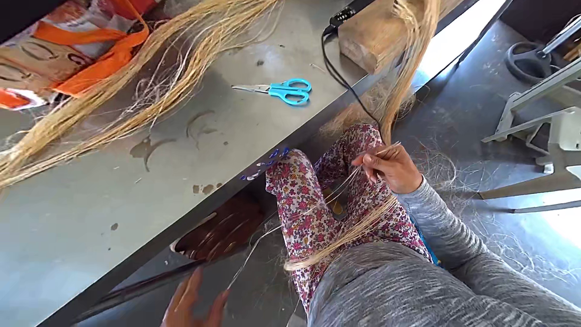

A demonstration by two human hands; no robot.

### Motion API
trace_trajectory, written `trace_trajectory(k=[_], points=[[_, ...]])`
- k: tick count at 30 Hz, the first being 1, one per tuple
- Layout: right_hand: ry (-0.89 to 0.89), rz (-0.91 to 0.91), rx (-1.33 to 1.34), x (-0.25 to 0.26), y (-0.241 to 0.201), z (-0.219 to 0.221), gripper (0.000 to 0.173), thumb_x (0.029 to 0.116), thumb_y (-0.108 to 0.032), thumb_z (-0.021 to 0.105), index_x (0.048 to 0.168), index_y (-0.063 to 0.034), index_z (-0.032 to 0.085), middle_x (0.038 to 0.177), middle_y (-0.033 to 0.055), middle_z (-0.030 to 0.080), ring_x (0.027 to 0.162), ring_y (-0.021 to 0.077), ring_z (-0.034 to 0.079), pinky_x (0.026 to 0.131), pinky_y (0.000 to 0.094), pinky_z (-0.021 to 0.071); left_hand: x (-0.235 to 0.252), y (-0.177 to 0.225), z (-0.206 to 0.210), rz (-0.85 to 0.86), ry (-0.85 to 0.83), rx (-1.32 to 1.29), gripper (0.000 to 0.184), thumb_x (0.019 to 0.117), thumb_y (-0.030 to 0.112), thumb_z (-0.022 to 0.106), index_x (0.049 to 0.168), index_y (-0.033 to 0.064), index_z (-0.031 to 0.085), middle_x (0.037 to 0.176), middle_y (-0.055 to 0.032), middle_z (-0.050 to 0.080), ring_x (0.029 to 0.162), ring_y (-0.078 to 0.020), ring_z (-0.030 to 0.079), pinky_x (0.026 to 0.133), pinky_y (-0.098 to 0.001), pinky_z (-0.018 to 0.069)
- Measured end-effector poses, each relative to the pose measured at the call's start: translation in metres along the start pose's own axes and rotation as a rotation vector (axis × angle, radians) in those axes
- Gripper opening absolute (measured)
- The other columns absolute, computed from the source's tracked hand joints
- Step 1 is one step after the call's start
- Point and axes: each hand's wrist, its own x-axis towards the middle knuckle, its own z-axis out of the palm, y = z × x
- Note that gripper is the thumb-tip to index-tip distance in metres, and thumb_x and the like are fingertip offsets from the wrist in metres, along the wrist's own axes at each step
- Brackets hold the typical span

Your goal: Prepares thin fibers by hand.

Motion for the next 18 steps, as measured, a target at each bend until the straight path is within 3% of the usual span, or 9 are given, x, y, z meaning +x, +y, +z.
trace_trajectory(k=[2,4,5,7,9,11,14,16,18], points=[[-0.117,0.025,-0.022,-0.012,0.004,0.023,0.021,0.0993,-0.006,0.056,0.097,-0.0016,0.077,0.064,-0.0054,0.065,0.050,-0.0013,0.055,0.049,0.0159,0.0489,0.022,0.072,-0.003,0.273,0.152,-0.232,0.044,0.1033,0.025,0.057,0.133,-0.0078,0.063,0.138,-0.0266,0.061,0.135,-0.0296,0.057,0.112,-0.0408,0.0463],[-0.194,0.052,-0.010,-0.021,0.005,0.043,0.020,0.0982,-0.004,0.058,0.098,-0.0008,0.077,0.064,-0.0055,0.066,0.050,-0.0033,0.054,0.048,0.0144,0.0469,0.044,0.133,0.013,0.369,0.238,-0.379,0.039,0.1039,0.021,0.051,0.122,-0.0076,0.070,0.128,-0.0216,0.069,0.125,-0.0205,0.064,0.106,-0.0336,0.0503],[-0.217,0.065,-0.002,-0.025,0.005,0.052,0.019,0.0978,-0.003,0.058,0.098,-0.0002,0.077,0.065,-0.0052,0.067,0.050,-0.0043,0.053,0.048,0.0134,0.0456,0.053,0.153,0.025,0.375,0.222,-0.446,0.038,0.1031,0.020,0.052,0.123,-0.0085,0.069,0.126,-0.0197,0.070,0.122,-0.0177,0.066,0.104,-0.0322,0.0521],[-0.218,0.076,0.005,-0.029,0.006,0.065,0.019,0.0968,-0.001,0.058,0.098,0.0006,0.077,0.064,-0.0058,0.065,0.049,-0.0062,0.049,0.046,0.0116,0.0410,0.070,0.176,0.049,0.358,0.087,-0.638,0.045,0.1011,0.016,0.057,0.137,-0.0100,0.057,0.123,-0.0152,0.072,0.111,-0.0125,0.070,0.095,-0.0304,0.0569],[-0.186,0.073,0.002,-0.031,0.008,0.070,0.019,0.0965,0.001,0.059,0.099,0.0006,0.078,0.066,-0.0055,0.067,0.049,-0.0075,0.047,0.045,0.0106,0.0394,0.082,0.187,0.071,0.328,-0.042,-0.827,0.051,0.0995,0.010,0.060,0.145,-0.0077,0.047,0.109,-0.0091,0.075,0.092,-0.0064,0.072,0.082,-0.0259,0.0597],[-0.141,0.079,-0.032,-0.030,0.010,0.071,0.018,0.0967,0.001,0.060,0.100,0.0005,0.077,0.064,-0.0069,0.064,0.048,-0.0072,0.046,0.045,0.0111,0.0392,0.085,0.191,0.088,0.275,-0.027,-0.917,0.040,0.0990,0.009,0.062,0.137,-0.0054,0.058,0.096,-0.0033,0.075,0.071,0.0004,0.064,0.064,-0.0181,0.0546],[-0.129,0.109,-0.064,-0.025,0.012,0.067,0.016,0.0969,0.000,0.062,0.097,-0.0007,0.078,0.064,-0.0067,0.065,0.048,-0.0066,0.047,0.046,0.0115,0.0401,0.084,0.187,0.097,0.259,0.072,-0.879,0.019,0.0967,0.005,0.064,0.112,-0.0033,0.072,0.089,-0.0011,0.075,0.072,0.0020,0.067,0.068,-0.0163,0.0571],[-0.130,0.106,-0.080,-0.022,0.012,0.065,0.016,0.0969,0.000,0.062,0.100,0.0002,0.077,0.065,-0.0057,0.066,0.048,-0.0062,0.046,0.045,0.0119,0.0395,0.085,0.183,0.099,0.229,0.098,-0.834,0.011,0.0959,0.004,0.065,0.098,-0.0018,0.074,0.079,0.0018,0.072,0.066,0.0049,0.063,0.064,-0.0135,0.0536],[-0.113,0.089,-0.097,-0.019,0.013,0.063,0.017,0.0978,-0.001,0.060,0.104,0.0009,0.077,0.064,-0.0062,0.064,0.047,-0.0051,0.047,0.045,0.0122,0.0404,0.085,0.177,0.099,0.214,0.074,-0.847,0.011,0.0957,0.003,0.064,0.092,-0.0007,0.073,0.072,0.0047,0.068,0.061,0.0060,0.058,0.059,-0.0121,0.0491]])
